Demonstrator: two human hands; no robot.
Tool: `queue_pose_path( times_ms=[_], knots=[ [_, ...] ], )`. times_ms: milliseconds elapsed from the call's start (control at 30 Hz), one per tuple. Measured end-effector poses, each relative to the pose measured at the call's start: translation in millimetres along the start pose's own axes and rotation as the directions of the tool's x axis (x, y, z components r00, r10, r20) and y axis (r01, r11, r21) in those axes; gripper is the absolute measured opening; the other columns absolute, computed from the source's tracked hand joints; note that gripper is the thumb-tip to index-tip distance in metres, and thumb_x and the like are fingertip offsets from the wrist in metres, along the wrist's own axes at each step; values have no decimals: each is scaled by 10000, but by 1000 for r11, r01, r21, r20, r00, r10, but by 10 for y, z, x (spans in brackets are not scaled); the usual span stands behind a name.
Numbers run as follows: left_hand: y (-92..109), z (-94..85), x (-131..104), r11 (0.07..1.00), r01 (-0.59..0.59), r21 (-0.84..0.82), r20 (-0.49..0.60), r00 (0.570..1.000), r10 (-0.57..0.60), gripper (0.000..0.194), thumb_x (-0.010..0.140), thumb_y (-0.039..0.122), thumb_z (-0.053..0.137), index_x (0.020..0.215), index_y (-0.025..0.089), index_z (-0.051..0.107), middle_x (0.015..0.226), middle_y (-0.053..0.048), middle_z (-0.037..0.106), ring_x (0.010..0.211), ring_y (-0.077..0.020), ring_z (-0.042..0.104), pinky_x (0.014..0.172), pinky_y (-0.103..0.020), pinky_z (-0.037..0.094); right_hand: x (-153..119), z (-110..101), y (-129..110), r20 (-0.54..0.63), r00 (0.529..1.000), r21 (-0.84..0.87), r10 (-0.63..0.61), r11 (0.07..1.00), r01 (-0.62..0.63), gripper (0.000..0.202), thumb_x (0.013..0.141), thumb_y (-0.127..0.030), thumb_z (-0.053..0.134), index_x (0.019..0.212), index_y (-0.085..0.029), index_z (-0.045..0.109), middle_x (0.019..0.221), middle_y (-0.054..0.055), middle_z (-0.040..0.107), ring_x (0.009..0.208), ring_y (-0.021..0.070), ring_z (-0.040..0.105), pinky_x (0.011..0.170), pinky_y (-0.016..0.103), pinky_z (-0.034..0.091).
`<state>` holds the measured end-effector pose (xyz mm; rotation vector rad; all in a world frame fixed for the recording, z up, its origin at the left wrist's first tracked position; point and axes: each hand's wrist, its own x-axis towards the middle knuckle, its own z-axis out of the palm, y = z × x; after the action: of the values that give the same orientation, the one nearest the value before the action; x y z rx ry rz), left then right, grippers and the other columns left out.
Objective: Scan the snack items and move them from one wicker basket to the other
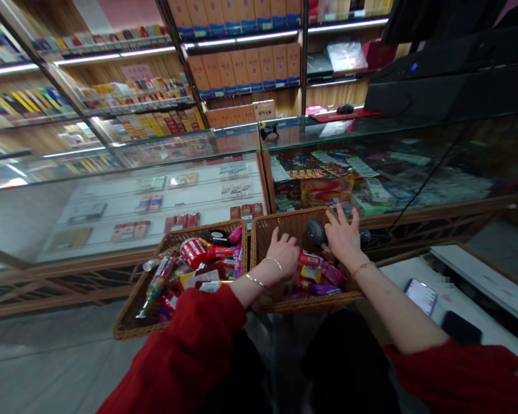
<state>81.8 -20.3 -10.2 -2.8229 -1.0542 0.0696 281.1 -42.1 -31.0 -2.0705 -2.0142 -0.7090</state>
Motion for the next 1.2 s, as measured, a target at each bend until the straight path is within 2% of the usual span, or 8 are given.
queue_pose_path(
  times_ms=[100,233,467,600,767,933,1200],
  knots=[
    [-160,-58,-149,996,87,-30,-85,992,-89,266,884,411,634,1044,246,768,1354,-81,658,1351,-346,470,1244,-651,135,-19,-4,-7,-6,1000,20,4,1000,-3,320,871,-120,484,992,-170,776,1475,85,598,1507,373,316,1192,698,201],
    [-358,-27,-275,979,195,-54,-171,964,-202,267,894,433,630,1050,264,766,1465,-51,596,1450,-355,384,1248,-665,122,-41,-43,-23,-38,999,75,-13,997,15,292,824,-116,530,997,-176,757,1481,90,592,1512,365,306,1182,692,199],
    [-591,3,-331,919,373,-131,-265,880,-395,267,914,424,630,1121,293,735,1545,-32,523,1512,-355,300,1233,-691,155,-15,-141,-131,-137,990,175,-20,984,44,298,726,-117,605,978,-200,741,1470,83,603,1505,355,311,1189,678,147],
    [-659,43,-341,885,435,-168,-321,825,-466,287,905,413,648,1157,299,726,1589,-24,473,1533,-373,254,1236,-691,150,-6,-195,-278,-186,982,202,-36,977,74,359,696,-97,592,1005,-210,736,1488,66,589,1514,349,295,1195,675,145],
    [-721,109,-347,852,484,-197,-350,778,-523,321,899,376,655,1211,322,707,1606,-17,451,1544,-378,230,1230,-699,158,-34,-205,-440,-236,971,237,-43,966,101,376,693,-75,574,1000,-211,741,1510,56,567,1519,347,298,1199,680,144],
    [-750,129,-355,821,529,-214,-344,746,-571,314,915,389,635,1219,335,697,1597,-10,464,1548,-354,230,1242,-666,165,-82,-167,-494,-267,960,286,-80,945,158,355,712,-66,570,981,-214,749,1495,53,581,1500,362,333,1205,678,132],
    [-756,152,-340,805,532,-261,-362,719,-593,306,893,350,680,1197,342,705,1582,-10,485,1537,-355,254,1235,-663,171,-121,-130,-463,-260,962,324,-80,931,165,331,695,-77,586,961,-210,731,1484,59,592,1505,364,323,1209,697,116]
  ],
)
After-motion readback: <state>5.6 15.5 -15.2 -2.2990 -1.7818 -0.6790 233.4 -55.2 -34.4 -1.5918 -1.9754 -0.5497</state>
